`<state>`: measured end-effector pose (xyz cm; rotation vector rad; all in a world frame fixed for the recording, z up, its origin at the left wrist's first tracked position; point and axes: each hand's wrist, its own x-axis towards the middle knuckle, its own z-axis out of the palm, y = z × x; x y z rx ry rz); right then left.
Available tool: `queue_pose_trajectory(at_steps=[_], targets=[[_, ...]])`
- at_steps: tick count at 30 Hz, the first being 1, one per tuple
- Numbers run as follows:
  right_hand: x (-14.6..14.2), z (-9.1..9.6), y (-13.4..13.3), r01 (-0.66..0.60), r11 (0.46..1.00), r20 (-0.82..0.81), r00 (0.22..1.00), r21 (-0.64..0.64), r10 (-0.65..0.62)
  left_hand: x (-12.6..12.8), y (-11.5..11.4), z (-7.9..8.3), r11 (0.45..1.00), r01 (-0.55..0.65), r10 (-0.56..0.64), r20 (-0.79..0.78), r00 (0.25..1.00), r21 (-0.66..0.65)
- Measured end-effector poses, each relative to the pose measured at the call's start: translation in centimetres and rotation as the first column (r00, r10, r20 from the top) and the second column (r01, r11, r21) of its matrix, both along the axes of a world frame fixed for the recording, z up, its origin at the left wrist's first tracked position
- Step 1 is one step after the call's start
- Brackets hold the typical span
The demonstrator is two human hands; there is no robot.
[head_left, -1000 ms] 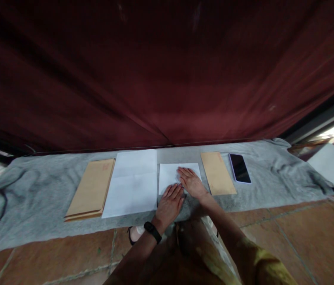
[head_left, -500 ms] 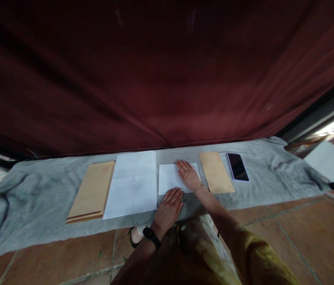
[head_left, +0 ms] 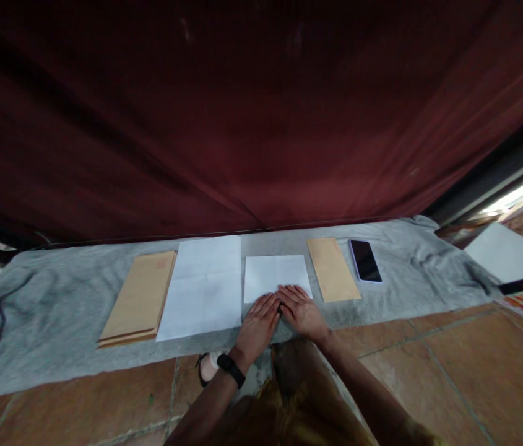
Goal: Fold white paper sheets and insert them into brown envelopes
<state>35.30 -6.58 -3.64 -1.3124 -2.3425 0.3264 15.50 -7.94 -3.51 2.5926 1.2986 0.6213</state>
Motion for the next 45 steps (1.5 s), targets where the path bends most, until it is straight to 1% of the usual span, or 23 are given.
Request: queue_pose_trajectory(at_steps=[3, 5, 7, 10, 13, 16, 19, 23, 26, 29, 31, 33, 37, 39, 41, 45], targets=[[-0.1, 0.2, -0.4, 0.011, 1.0, 0.002, 1.0, -0.002, -0.011, 0.0, 0.3, 0.1, 0.998, -0.059, 0.059, 0.027, 0.998, -0.02], [-0.2, 0.3, -0.4, 0.022, 1.0, 0.003, 1.0, 0.005, -0.023, 0.3, 1.1, 0.2, 0.994, -0.104, 0.105, 0.025, 0.994, -0.022], [-0.3, 0.2, -0.4, 0.037, 0.999, 0.005, 0.999, 0.018, -0.037, 1.0, 2.4, 0.4, 0.994, -0.111, 0.111, -0.002, 0.994, -0.013], [-0.5, 0.1, -0.4, 0.047, 0.998, 0.001, 0.999, 0.032, -0.047, 2.4, 4.9, 0.7, 0.997, -0.074, 0.073, -0.067, 0.995, -0.012], [-0.6, 0.0, -0.3, 0.048, 0.998, -0.005, 0.999, 0.032, -0.047, 3.5, 6.8, 0.8, 0.996, -0.081, 0.077, -0.117, 0.99, -0.028], [-0.7, 0.0, -0.3, 0.058, 0.998, -0.003, 0.998, 0.039, -0.057, 3.5, 7.7, 0.5, 0.995, -0.099, 0.097, -0.146, 0.985, -0.008], [-0.7, -0.1, -0.3, 0.067, 0.997, 0.0, 0.998, 0.044, -0.067, 2.7, 8.0, 0.0, 0.99, -0.138, 0.141, -0.169, 0.975, 0.029], [-0.6, -0.1, -0.4, 0.079, 0.996, -0.008, 0.997, 0.043, -0.078, 1.5, 8.1, -0.7, 0.968, -0.248, 0.251, -0.193, 0.949, 0.038], [-0.6, -0.1, -0.5, 0.108, 0.993, -0.014, 0.994, 0.049, -0.108, 0.9, 7.9, -1.1, 0.941, -0.336, 0.339, -0.173, 0.925, 0.047], [-0.7, -0.1, -0.7, 0.168, 0.984, -0.013, 0.986, 0.055, -0.168, 0.8, 7.1, -1.2, 0.917, -0.394, 0.399, -0.129, 0.908, 0.061], [-0.8, -0.3, -0.8, 0.222, 0.974, -0.02, 0.975, 0.051, -0.221, 0.9, 6.2, -1.2, 0.906, -0.419, 0.424, -0.1, 0.9, 0.065], [-1.0, -0.5, -0.7, 0.273, 0.961, -0.04, 0.962, 0.04, -0.271, 1.0, 5.1, -1.1, 0.906, -0.416, 0.421, -0.071, 0.904, 0.071], [-2.0, -0.7, 0.4, 0.353, 0.936, -0.076, 0.933, 0.011, -0.351, 1.1, 3.1, -1.1, 0.939, -0.336, 0.34, -0.046, 0.939, 0.075], [-2.9, -0.6, 1.4, 0.357, 0.934, -0.081, 0.931, 0.01, -0.355, 1.1, 2.6, -1.0, 0.942, -0.329, 0.333, -0.058, 0.941, 0.061], [-3.9, -0.5, 2.5, 0.33, 0.944, -0.065, 0.942, 0.021, -0.328, 1.2, 2.5, -0.9, 0.94, -0.337, 0.34, -0.075, 0.938, 0.046], [-5.1, -0.6, 4.0, 0.308, 0.951, 0.025, 0.951, 0.039, -0.309, 1.3, 2.6, -0.7, 0.936, -0.35, 0.352, -0.101, 0.931, 0.037]])
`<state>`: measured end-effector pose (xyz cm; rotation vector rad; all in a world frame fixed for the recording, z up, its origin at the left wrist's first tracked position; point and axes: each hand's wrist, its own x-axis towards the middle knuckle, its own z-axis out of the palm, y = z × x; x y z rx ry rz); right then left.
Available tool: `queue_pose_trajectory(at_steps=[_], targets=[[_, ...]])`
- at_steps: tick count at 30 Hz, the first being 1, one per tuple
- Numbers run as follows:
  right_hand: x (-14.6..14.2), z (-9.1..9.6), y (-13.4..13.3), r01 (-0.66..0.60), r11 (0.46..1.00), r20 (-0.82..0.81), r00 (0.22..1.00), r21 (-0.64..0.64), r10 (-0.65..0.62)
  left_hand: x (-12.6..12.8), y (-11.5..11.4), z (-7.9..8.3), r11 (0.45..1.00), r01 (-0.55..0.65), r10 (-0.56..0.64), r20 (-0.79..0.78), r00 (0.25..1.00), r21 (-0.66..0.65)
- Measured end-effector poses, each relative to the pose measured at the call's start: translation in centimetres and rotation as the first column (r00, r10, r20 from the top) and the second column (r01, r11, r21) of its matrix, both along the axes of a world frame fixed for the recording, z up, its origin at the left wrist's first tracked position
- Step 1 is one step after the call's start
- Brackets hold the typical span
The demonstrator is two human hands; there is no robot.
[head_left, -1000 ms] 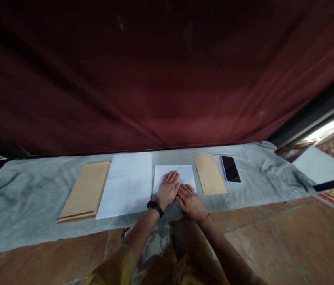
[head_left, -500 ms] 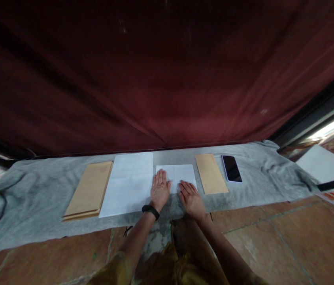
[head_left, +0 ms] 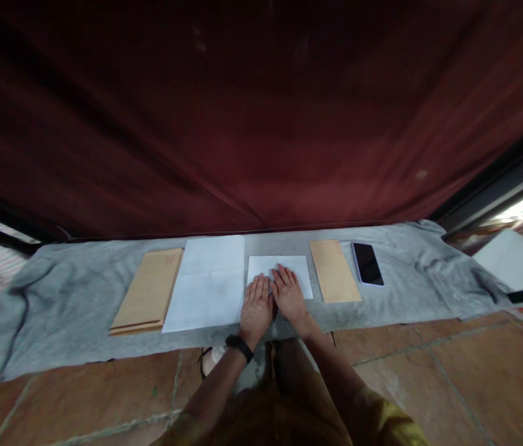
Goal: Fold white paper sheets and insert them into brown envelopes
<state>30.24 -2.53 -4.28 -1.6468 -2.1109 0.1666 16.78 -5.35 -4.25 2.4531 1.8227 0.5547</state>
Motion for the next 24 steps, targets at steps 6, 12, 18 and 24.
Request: queue_pose_trajectory(at_steps=[6, 12, 18, 24], targets=[[1.9, -1.0, -0.1, 0.049, 0.997, 0.049, 0.997, 0.058, -0.052, 0.2, -0.7, -0.4, 0.995, -0.093, 0.092, 0.039, 0.995, 0.029], [4.4, -1.5, -0.6, 0.121, 0.991, 0.064, 0.99, 0.055, -0.124, 0.1, -1.4, -0.3, 0.988, -0.145, 0.141, 0.06, 0.988, 0.06], [5.5, -1.9, -1.2, 0.161, 0.984, 0.027, 0.986, 0.078, -0.163, -0.6, -2.0, -0.4, 0.983, -0.15, 0.145, 0.051, 0.988, 0.107], [5.5, -1.8, -1.7, 0.189, 0.978, 0.002, 0.982, 0.091, -0.19, -0.7, -2.3, 0.5, 0.988, -0.124, 0.123, 0.016, 0.992, 0.094]])
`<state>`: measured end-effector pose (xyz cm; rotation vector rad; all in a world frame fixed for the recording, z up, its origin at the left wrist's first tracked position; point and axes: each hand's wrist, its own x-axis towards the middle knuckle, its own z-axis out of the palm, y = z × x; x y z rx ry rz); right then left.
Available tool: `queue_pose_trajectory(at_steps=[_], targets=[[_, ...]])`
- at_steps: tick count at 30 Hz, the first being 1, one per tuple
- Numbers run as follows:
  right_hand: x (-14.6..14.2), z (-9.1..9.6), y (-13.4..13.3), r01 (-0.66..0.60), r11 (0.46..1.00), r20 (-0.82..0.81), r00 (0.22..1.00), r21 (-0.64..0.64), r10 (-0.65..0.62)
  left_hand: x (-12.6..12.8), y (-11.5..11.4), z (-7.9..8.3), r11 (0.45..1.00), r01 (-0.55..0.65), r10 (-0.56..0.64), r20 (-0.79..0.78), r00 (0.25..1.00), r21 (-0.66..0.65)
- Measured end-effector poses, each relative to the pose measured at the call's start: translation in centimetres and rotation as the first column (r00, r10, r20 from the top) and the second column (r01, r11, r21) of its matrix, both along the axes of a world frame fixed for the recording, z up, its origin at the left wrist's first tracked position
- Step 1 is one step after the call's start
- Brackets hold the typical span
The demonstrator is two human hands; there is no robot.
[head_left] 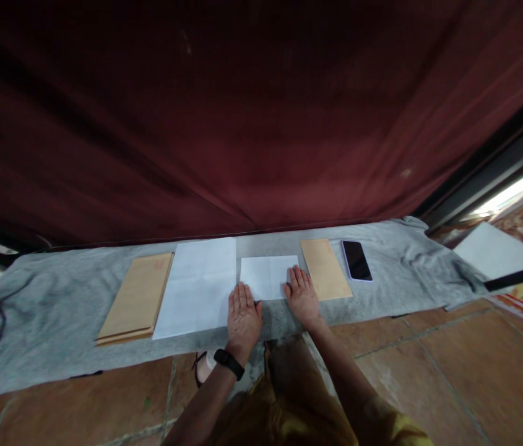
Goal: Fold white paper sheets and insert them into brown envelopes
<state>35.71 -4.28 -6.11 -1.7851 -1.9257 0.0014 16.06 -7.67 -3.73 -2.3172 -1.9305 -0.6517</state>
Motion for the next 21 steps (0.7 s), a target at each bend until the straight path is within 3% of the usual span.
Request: queue_pose_trajectory(at_steps=[6, 13, 21], targets=[[-0.7, 1.6, -0.1, -0.019, 0.997, 0.005, 1.0, -0.073, 0.02, 2.0, 0.8, 0.7, 0.956, 0.283, -0.286, -0.034, 0.958, -0.073], [-3.2, 3.1, 2.3, -0.363, 0.924, -0.036, 0.932, -0.124, 0.361, 2.2, 1.4, -0.2, 0.928, 0.345, -0.354, -0.051, 0.934, -0.139], [-3.9, 1.6, 5.6, -0.23, 0.968, 0.014, 0.972, -0.103, 0.233, 2.1, 1.2, 0.0, 0.929, 0.349, -0.355, -0.029, 0.935, -0.121]])
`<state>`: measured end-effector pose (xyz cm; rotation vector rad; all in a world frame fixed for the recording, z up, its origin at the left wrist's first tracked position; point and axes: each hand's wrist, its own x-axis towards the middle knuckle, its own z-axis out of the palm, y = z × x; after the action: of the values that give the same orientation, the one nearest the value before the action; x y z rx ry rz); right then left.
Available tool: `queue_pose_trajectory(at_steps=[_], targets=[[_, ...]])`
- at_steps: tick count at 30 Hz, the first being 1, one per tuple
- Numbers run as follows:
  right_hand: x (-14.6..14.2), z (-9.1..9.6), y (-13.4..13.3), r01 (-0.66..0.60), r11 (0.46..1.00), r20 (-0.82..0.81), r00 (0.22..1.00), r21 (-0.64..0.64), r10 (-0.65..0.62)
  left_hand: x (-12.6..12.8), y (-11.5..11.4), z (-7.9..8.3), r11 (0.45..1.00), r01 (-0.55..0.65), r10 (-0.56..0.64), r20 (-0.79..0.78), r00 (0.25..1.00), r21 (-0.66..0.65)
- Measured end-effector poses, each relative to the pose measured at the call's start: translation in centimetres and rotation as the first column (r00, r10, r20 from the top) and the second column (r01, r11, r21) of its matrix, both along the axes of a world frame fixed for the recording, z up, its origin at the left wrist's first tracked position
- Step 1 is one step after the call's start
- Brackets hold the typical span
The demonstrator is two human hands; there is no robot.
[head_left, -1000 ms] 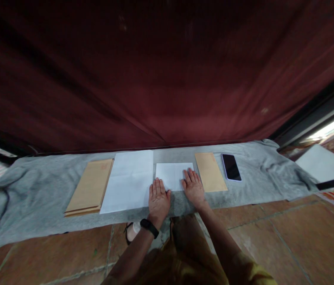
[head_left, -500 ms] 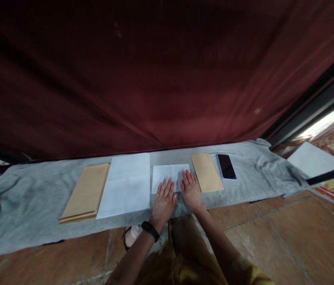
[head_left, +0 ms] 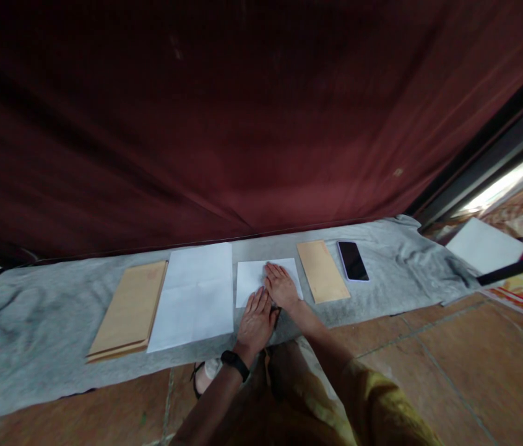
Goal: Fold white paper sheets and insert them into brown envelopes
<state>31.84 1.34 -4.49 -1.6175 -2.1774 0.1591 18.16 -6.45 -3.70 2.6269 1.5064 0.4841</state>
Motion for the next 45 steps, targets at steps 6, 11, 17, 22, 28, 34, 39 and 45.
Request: queue_pose_trajectory(at_steps=[6, 11, 17, 22, 28, 34, 39, 45], targets=[[1.5, 0.7, 0.5, 0.25, 0.968, -0.015, 0.968, 0.006, -0.25, -0.1, 0.0, -0.1, 1.0, -0.002, 0.001, 0.019, 1.0, 0.028], [2.7, 0.7, -3.4, 0.459, 0.887, -0.029, 0.887, -0.056, -0.461, -0.1, -0.1, -0.1, 1.0, 0.0, 0.0, 0.002, 1.0, 0.028], [3.4, 2.0, -5.6, 0.485, 0.847, -0.124, 0.847, -0.219, -0.517, -0.1, -0.2, 0.1, 1.0, -0.009, 0.009, -0.013, 1.0, -0.001], [4.1, 3.4, -4.9, 0.438, 0.821, -0.42, 0.71, -0.366, -0.565, -0.1, -0.3, 0.2, 1.0, -0.008, 0.008, 0.012, 1.0, -0.007], [3.8, 4.6, -5.5, 0.342, 0.848, -0.55, 0.65, -0.405, -0.525, -0.1, -0.2, -0.1, 1.0, -0.018, 0.018, 0.085, 0.996, -0.002], [1.2, 9.2, -6.7, 0.191, 0.939, -0.692, 0.637, -0.288, -0.341, 1.1, 0.2, 1.1, 0.99, -0.132, 0.141, 0.34, 0.93, -0.051], [-0.8, 12.9, -8.1, 0.019, 0.979, -0.775, 0.609, -0.201, -0.171, 1.5, 1.1, 5.3, 0.937, -0.23, 0.338, 0.52, 0.784, -0.262], [0.4, 11.1, -8.5, 0.171, 0.961, -0.895, 0.358, -0.218, -0.267, 0.4, 1.7, 10.8, 0.774, -0.141, 0.632, 0.744, 0.216, -0.617]])
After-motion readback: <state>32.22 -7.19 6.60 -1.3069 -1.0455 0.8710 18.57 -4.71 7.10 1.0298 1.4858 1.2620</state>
